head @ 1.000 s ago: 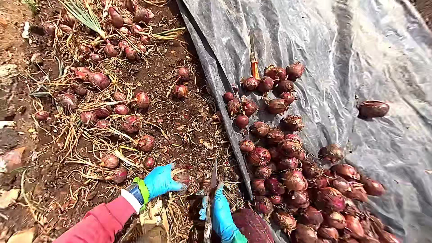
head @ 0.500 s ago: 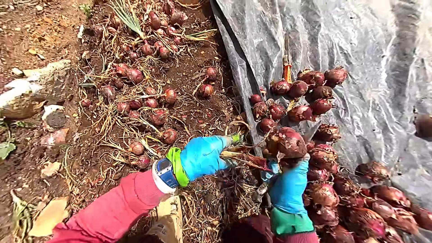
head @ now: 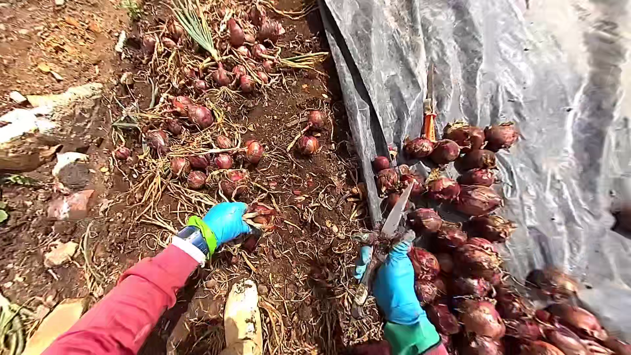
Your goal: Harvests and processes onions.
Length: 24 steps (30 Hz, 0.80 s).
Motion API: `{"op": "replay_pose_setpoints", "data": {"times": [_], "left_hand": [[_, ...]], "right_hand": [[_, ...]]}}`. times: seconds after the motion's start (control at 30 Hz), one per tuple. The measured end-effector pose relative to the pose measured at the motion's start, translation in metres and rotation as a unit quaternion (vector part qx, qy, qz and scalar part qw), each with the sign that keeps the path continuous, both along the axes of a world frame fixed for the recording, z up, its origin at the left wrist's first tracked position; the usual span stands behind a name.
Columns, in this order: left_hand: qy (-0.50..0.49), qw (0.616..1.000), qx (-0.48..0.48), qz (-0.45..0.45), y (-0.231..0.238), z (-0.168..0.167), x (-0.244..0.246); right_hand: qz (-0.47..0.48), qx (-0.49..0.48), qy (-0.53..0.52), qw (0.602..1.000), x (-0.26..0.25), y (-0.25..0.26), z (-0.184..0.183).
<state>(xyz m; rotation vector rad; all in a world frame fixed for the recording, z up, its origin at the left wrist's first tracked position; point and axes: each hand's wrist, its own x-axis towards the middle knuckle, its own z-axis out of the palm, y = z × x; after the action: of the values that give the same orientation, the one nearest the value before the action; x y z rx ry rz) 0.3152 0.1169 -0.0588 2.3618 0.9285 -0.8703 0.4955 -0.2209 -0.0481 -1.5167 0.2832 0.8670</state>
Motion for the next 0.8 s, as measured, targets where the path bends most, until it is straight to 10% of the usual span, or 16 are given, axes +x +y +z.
{"op": "replay_pose_setpoints", "data": {"times": [0.1, 0.2, 0.47, 0.6, 0.7, 0.8], "left_hand": [[-0.157, 0.984, -0.084, -0.003, -0.045, 0.045, 0.000], [-0.129, 0.971, -0.183, -0.082, -0.090, 0.059, -0.001], [-0.026, 0.991, -0.013, -0.133, -0.076, 0.071, 0.027], [-0.003, 0.964, -0.097, -0.247, -0.130, 0.096, 0.065], [0.018, 0.914, -0.153, -0.375, -0.168, 0.104, 0.104], [-0.073, 0.956, -0.086, -0.271, -0.128, 0.099, 0.127]], "right_hand": [[0.218, 0.097, 0.092, 0.967, -0.079, 0.001, -0.054], [0.212, 0.158, 0.036, 0.964, -0.121, 0.013, -0.033], [0.306, 0.000, -0.014, 0.952, -0.083, -0.016, -0.007], [0.420, -0.078, -0.040, 0.903, -0.069, -0.036, -0.024], [0.323, -0.037, -0.088, 0.942, -0.057, -0.043, 0.000], [0.088, 0.036, -0.151, 0.984, -0.042, -0.047, 0.006]]}}
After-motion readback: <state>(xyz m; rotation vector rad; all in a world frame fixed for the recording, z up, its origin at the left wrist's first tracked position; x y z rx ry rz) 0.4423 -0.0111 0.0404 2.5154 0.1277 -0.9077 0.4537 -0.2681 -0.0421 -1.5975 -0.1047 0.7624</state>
